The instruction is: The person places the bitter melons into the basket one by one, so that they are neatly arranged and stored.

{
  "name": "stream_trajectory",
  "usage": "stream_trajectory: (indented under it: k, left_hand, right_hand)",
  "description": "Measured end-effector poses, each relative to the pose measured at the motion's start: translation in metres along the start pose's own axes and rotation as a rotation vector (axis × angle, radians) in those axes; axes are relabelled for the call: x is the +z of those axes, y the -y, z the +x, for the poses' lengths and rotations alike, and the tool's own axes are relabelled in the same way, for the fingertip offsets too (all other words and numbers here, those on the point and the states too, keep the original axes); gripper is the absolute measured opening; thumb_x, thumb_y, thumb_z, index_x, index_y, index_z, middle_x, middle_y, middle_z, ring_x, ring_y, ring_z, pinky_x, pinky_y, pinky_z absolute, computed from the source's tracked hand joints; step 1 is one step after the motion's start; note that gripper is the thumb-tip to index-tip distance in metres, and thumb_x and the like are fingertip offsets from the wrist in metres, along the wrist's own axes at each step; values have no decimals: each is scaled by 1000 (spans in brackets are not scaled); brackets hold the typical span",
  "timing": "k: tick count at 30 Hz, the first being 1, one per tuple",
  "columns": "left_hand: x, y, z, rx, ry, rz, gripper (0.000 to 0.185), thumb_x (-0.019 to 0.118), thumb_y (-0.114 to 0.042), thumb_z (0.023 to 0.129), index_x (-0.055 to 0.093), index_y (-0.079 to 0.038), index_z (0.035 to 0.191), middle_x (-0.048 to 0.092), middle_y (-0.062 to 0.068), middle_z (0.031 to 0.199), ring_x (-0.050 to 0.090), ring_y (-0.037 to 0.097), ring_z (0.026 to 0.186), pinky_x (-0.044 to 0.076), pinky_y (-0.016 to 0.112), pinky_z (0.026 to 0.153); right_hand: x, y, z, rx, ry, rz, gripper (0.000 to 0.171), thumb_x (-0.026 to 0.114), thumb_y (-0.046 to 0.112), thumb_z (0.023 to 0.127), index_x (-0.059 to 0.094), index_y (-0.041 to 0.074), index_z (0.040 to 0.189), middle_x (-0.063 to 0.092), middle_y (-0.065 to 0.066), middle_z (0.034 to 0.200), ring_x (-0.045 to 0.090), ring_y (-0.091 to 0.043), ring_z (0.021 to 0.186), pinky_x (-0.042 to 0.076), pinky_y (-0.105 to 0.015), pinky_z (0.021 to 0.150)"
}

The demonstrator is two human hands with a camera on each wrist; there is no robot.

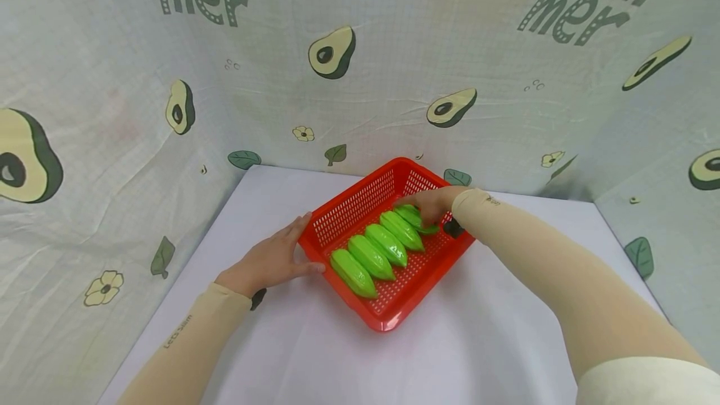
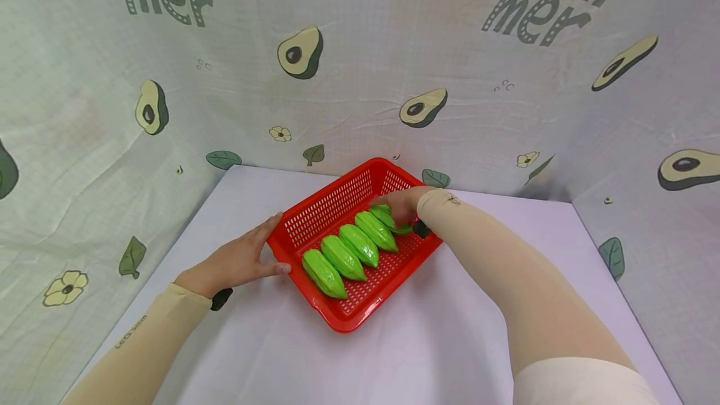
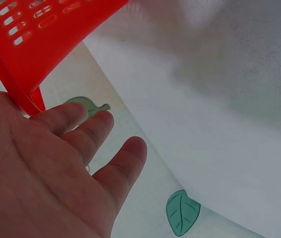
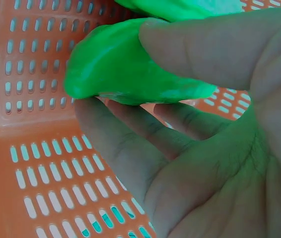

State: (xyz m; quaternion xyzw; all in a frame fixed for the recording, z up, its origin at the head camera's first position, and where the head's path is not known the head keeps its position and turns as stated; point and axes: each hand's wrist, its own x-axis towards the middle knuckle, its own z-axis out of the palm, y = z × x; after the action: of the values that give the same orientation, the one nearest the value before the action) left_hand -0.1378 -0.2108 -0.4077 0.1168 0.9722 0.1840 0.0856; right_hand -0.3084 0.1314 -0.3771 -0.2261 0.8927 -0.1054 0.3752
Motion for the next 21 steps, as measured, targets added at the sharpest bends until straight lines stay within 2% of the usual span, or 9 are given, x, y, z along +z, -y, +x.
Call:
stream_trajectory:
  k: [4, 14, 21]
  left_hand:
    - [0, -1, 0, -7, 4, -1, 123, 58, -87, 70, 14, -18, 162, 28, 11, 161, 34, 34, 143, 46, 55, 100]
    - [-1, -2, -1, -5, 4, -3, 124, 58, -87, 69, 14, -18, 162, 29, 11, 161, 35, 33, 142, 46, 55, 100]
    - [-3, -2, -2, -2, 2, 5, 124, 58, -87, 70, 14, -16, 161, 29, 12, 161, 35, 34, 142, 46, 55, 100]
  right_hand:
    - [1, 2, -2, -24, 18, -14, 82, 72, 2, 86, 38, 34, 154, 45, -8, 140, 39, -31, 125, 55, -39, 85]
    - [0, 5, -6, -29, 13, -38, 84, 75, 5, 86, 35, 30, 156, 42, -10, 148, 40, -32, 128, 50, -47, 96]
    - [-7, 7, -11, -25, -15, -21, 85, 74, 3, 86, 34, 31, 156, 41, -13, 148, 39, -34, 127, 56, -38, 85]
